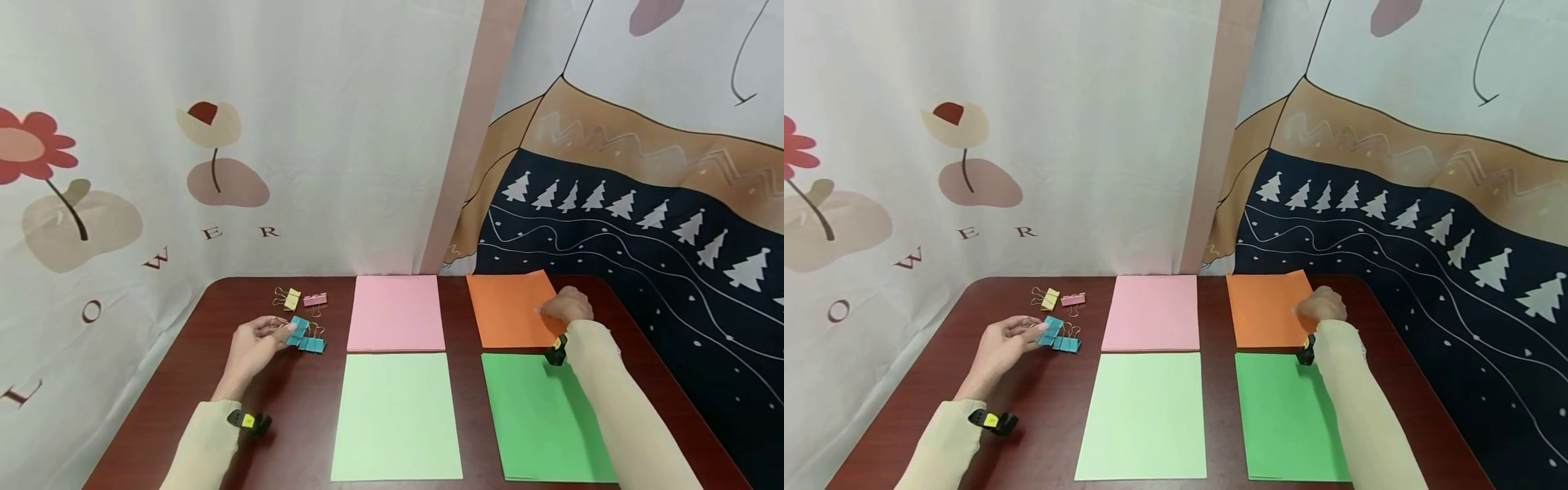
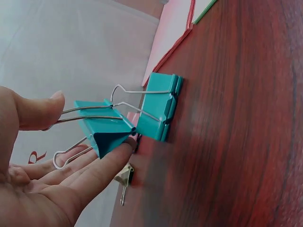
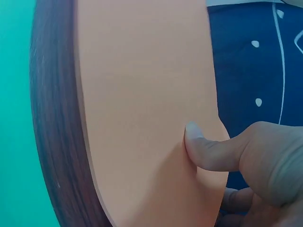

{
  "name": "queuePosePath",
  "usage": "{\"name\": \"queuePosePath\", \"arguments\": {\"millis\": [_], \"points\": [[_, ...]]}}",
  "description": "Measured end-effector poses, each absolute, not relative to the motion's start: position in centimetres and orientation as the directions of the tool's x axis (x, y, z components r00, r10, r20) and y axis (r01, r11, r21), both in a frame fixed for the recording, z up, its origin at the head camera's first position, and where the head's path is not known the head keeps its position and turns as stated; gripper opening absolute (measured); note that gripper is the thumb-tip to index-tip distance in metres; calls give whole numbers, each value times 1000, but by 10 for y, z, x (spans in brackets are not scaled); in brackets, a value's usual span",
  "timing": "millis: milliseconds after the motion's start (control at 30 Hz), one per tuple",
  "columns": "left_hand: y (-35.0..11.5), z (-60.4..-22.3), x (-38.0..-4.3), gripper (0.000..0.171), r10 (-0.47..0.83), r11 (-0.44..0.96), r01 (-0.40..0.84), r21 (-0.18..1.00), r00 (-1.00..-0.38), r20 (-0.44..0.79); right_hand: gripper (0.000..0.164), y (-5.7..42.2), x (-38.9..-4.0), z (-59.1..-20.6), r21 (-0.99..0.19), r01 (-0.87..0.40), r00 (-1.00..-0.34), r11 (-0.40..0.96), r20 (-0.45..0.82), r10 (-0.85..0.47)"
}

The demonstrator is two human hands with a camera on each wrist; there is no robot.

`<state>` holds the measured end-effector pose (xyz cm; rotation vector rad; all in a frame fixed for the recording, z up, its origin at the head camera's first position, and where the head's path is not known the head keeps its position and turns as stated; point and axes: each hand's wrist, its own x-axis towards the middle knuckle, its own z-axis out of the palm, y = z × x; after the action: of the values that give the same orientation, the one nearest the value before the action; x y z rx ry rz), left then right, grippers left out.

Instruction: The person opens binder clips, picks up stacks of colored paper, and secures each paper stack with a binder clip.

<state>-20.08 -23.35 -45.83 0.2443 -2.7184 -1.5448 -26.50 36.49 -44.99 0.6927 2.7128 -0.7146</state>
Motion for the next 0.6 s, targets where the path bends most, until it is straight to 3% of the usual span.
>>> {"name": "queuePosePath", "arguments": {"millis": [133, 333, 467, 600], "points": [[-232, -457, -199, 53, -143, 491, -119, 863, -988, -55, 68, 367, -260, -449, -445, 482, -869, 755, -350, 348], [-229, -455, -198, 51, -153, 460, -127, 879, -986, -62, 27, 371, -257, -449, -517, 444, -894, 732, -317, 318], [-226, -456, -198, 52, -147, 429, -129, 894, -987, -71, 27, 375, -256, -452, -560, 408, -913, 721, -268, 308], [-222, -456, -198, 54, -130, 409, -116, 905, -989, -69, 40, 376, -254, -456, -609, 378, -924, 697, -210, 318]]}}
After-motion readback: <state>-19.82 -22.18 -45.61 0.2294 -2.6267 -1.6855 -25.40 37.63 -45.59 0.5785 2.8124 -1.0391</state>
